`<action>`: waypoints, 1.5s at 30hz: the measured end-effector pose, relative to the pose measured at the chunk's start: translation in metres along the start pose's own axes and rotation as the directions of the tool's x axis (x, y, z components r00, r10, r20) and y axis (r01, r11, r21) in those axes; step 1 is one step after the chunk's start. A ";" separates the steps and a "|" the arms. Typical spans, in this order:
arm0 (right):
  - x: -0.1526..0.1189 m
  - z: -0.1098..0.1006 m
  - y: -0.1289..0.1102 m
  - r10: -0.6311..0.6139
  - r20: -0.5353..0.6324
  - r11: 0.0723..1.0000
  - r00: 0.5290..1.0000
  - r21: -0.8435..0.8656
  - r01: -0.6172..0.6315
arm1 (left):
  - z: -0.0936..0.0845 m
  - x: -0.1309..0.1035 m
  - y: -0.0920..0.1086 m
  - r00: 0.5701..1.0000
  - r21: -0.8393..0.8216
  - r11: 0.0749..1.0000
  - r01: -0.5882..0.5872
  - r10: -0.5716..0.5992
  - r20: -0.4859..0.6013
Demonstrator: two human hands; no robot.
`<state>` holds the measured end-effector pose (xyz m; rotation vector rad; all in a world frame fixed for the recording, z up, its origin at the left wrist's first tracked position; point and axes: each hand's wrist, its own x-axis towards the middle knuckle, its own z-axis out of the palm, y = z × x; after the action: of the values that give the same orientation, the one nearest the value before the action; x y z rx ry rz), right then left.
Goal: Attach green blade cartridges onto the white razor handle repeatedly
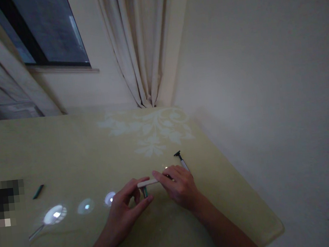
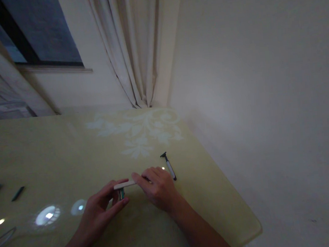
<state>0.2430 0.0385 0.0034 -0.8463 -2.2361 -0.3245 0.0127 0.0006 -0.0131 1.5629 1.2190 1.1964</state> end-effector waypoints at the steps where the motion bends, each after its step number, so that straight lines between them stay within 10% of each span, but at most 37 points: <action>1: 0.000 0.000 -0.002 -0.015 0.005 1.000 1.000 0.009 0.015 | 0.000 0.000 0.001 1.000 0.005 1.000 0.002 -0.002 0.007; 45: 0.002 0.009 0.011 -0.042 -0.073 0.999 0.996 0.019 0.044 | -0.002 0.011 -0.015 1.000 0.058 0.998 -0.019 0.019 -0.003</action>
<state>0.2442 0.0514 -0.0013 -0.7648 -2.1884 -0.3469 0.0086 0.0144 -0.0245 1.6187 1.2534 1.1862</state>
